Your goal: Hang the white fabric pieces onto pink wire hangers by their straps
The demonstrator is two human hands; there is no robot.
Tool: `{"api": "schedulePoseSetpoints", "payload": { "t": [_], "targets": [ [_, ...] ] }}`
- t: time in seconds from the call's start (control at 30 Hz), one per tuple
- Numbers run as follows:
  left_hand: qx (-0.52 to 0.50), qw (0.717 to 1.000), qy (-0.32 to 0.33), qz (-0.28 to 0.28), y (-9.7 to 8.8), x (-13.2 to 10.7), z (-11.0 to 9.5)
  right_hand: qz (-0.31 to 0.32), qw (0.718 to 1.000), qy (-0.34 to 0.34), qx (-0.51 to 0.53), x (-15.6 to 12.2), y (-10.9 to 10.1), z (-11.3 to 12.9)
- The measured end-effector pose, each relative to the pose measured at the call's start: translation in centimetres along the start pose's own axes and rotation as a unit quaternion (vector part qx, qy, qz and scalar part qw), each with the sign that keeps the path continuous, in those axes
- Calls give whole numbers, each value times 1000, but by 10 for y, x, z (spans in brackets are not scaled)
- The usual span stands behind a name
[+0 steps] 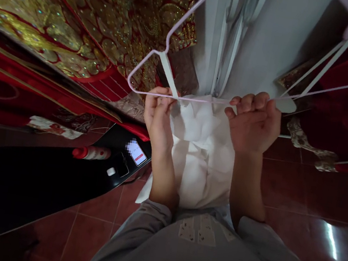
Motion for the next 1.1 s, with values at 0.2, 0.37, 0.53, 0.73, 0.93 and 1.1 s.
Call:
{"api": "schedulePoseSetpoints", "payload": {
  "t": [0.2, 0.37, 0.53, 0.73, 0.93, 1.1],
  "targets": [
    [174, 984, 5, 44, -4, -14, -11, -16, 1000, 2, 26, 4, 4, -6],
    [128, 991, 2, 45, 4, -13, -35, -40, 999, 2, 24, 5, 6, -4],
    [-21, 999, 23, 38, 14, 12, -50, -31, 1000, 1, 1, 6, 4, -5],
    [-91, 996, 17, -14, -10, 28, -54, -19, 1000, 8, 8, 4, 7, -2],
    [6, 995, 70, -74, -47, 23, -28, -7, 1000, 9, 4, 1, 7, 3],
    [-4, 1000, 12, -28, -16, 11, -7, -17, 1000, 18, -2, 0, 8, -2]
  ]
}}
Point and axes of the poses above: each hand's wrist, its own x-axis towards the middle knuckle, its own y-axis out of the palm, z = x × y, the point moved 3 cm from there along x, towards the middle knuckle, and after that the axes turned 12 degrees about -y, right-handed, at the moved point
